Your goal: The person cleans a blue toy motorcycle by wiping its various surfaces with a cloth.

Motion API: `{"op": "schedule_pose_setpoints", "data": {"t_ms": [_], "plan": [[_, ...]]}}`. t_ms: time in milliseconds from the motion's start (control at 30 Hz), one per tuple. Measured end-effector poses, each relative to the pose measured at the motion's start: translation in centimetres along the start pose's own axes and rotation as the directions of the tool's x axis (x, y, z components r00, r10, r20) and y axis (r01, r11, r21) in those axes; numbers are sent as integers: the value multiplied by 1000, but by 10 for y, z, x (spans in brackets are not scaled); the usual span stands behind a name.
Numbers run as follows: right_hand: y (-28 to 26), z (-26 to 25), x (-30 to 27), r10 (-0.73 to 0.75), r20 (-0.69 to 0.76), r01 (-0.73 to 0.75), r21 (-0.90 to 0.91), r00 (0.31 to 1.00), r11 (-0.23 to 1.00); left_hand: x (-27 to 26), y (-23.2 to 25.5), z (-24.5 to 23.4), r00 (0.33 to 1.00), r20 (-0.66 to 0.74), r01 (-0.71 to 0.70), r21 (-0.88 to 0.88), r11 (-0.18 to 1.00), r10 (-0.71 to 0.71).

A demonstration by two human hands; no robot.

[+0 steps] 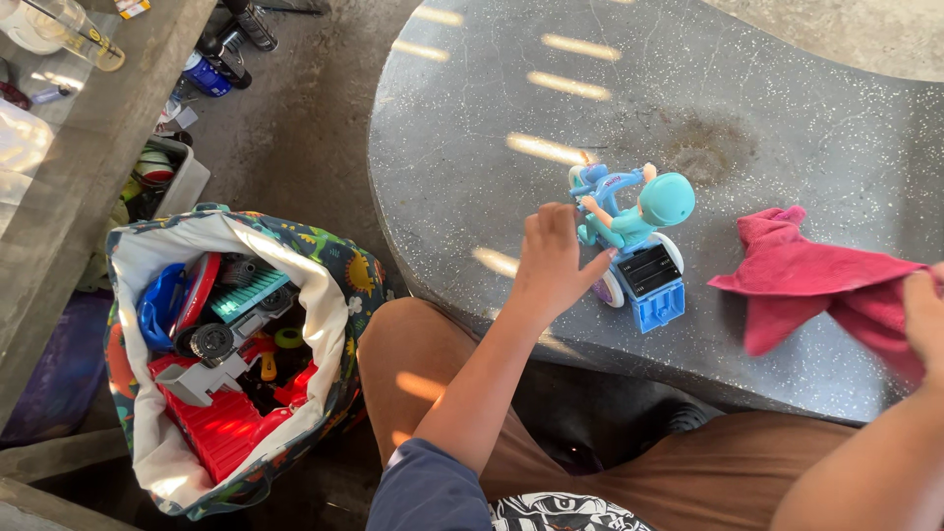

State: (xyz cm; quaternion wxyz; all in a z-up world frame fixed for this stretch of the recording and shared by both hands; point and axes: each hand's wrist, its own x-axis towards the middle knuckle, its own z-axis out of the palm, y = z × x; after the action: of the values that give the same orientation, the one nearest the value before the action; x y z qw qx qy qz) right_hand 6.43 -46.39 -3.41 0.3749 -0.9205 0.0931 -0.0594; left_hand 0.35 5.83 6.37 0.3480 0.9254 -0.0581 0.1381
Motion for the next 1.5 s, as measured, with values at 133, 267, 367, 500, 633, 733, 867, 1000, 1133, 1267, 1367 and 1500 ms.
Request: {"op": "schedule_pose_setpoints", "data": {"t_ms": [133,267,367,500,633,733,867,1000,1133,1267,1367,1500], "plan": [[-80,-9,-6,25,286,-82,190,958,978,0,-3,-24,909,388,155,30,987,-154],[-198,-3,-32,-79,524,129,-60,848,990,-5,0,-25,854,520,13,-21,1000,-1],[-251,8,-48,-84,659,321,-247,747,914,-8,5,-7,892,439,-156,77,985,107],[-290,21,-68,-22,702,406,-385,712,829,-16,2,25,911,402,-140,106,984,87],[-271,22,-86,-29,578,279,-349,816,895,-20,-3,45,944,308,-130,30,991,115],[-244,45,-101,-124,342,141,-24,931,990,-21,-1,46,950,284,-138,13,990,129],[-226,92,-114,-271,3,259,285,963,923,-20,7,46,952,281,-139,29,990,126],[-243,111,-128,-591,25,590,42,806,806,-21,9,49,951,284,-140,40,989,123],[-268,102,-130,-667,148,682,-204,730,702,-22,7,49,953,265,-163,38,986,147],[-274,95,-128,-601,76,571,-426,796,702,-21,10,46,942,287,-192,45,980,171],[-271,108,-132,-646,97,626,-390,757,675,-28,12,50,949,273,-186,86,979,157],[-256,129,-141,-652,128,664,-150,748,732,-33,8,55,969,190,-170,55,984,156]]}}
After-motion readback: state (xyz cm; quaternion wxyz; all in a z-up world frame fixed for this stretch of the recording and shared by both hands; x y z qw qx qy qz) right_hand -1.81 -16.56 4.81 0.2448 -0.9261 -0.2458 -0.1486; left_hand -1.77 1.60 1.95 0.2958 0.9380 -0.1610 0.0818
